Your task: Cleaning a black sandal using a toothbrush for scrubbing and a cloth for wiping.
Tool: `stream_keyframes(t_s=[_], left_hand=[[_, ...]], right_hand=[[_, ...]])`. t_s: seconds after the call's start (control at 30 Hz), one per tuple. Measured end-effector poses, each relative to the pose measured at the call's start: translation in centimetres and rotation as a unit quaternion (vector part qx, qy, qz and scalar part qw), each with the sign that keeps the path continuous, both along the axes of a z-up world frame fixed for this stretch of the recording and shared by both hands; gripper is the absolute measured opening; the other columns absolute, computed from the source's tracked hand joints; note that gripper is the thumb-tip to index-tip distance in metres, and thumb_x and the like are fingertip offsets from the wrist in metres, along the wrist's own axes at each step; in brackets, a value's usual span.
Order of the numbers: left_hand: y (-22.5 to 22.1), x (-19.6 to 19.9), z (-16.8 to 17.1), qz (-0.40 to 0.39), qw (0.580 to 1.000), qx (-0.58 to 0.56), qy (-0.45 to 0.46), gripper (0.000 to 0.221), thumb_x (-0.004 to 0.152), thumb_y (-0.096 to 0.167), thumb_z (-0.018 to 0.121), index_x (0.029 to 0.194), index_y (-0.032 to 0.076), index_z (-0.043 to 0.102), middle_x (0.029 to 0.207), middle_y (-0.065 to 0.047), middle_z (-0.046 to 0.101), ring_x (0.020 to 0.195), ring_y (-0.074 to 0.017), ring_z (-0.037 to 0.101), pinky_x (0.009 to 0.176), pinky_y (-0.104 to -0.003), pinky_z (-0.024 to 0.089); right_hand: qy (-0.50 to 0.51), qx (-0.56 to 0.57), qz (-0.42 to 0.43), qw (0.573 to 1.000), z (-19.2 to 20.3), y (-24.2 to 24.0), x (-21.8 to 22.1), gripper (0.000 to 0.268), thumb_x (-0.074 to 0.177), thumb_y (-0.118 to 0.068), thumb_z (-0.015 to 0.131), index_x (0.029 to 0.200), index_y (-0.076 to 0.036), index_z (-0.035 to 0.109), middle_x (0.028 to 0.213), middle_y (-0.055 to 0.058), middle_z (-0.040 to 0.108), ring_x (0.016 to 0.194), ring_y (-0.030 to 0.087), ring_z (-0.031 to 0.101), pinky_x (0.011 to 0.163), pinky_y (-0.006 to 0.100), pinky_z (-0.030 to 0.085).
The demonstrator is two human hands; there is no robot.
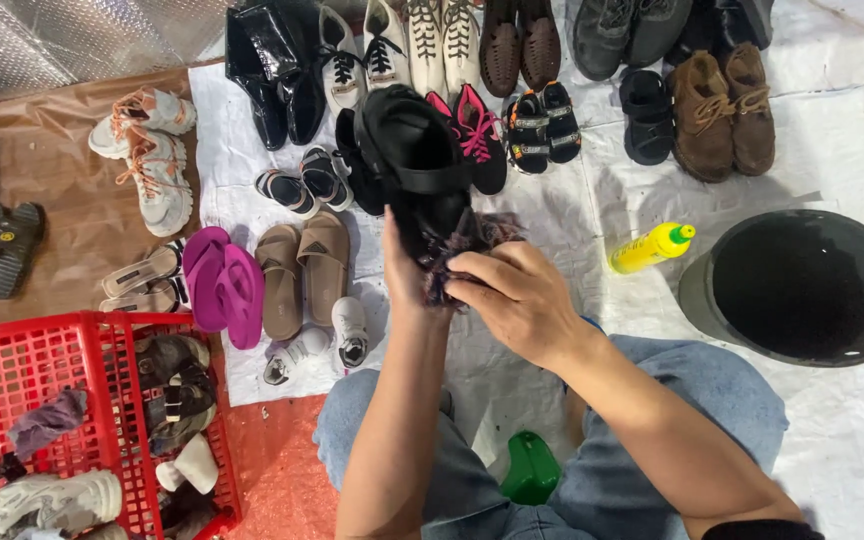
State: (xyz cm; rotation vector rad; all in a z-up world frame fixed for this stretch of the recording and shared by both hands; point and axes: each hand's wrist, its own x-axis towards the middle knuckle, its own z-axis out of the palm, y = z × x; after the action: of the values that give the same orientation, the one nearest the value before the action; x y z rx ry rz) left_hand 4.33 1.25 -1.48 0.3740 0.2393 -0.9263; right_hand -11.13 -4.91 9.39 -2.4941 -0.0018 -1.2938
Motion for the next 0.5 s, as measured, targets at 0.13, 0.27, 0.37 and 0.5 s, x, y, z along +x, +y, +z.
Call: stream_keyframes(t_s=[0.13,0.27,0.37,0.5], left_hand=[[0.2,-1.6,6.1,0.019,0.999,0.026,0.025,0.056,0.099,0.058,0.068,0.124,0.009,0.078,0.12,-0.025,0.078,0.109,-0.0434,0.077,0.098,-0.056,0.062],[0.3,-2.5,8.7,0.041,0.999,-0.019,0.0,0.048,0.102,0.055,0.064,0.122,0.014,0.08,0.118,-0.018,0.08,0.116,-0.0394,0.075,0.104,-0.053,0.058],[-0.1,-3.3,9.3,0.055,0.994,-0.069,-0.067,0.046,0.11,0.049,0.055,0.13,0.014,0.077,0.129,-0.017,0.077,0.127,-0.0346,0.07,0.117,-0.048,0.051],[-0.1,-3.8,3.7,0.06,0.985,0.003,-0.164,0.04,0.115,0.035,0.05,0.14,0.01,0.07,0.14,-0.018,0.071,0.134,-0.0321,0.065,0.122,-0.047,0.046]], right_hand=[[0.033,0.009,-0.032,0.999,-2.1,-1.6,-0.4,0.018,0.101,-0.009,0.066,0.098,-0.02,0.079,0.119,0.001,0.071,0.096,0.026,0.064,0.083,0.04,0.059],[0.081,0.211,-0.065,0.972,-1.9,-3.4,-0.8,0.032,0.086,0.004,0.074,0.112,-0.015,0.078,0.12,0.005,0.071,0.108,0.031,0.068,0.098,0.046,0.056],[0.045,0.486,-0.013,0.872,-2.7,-3.1,-0.6,0.017,0.097,-0.006,0.072,0.113,-0.014,0.073,0.11,-0.001,0.067,0.106,0.017,0.063,0.097,0.037,0.053],[0.042,0.719,0.083,0.688,-1.4,-2.3,-0.5,0.053,0.102,-0.03,0.072,0.144,0.001,0.058,0.139,0.016,0.064,0.131,0.024,0.057,0.114,0.051,0.048]])
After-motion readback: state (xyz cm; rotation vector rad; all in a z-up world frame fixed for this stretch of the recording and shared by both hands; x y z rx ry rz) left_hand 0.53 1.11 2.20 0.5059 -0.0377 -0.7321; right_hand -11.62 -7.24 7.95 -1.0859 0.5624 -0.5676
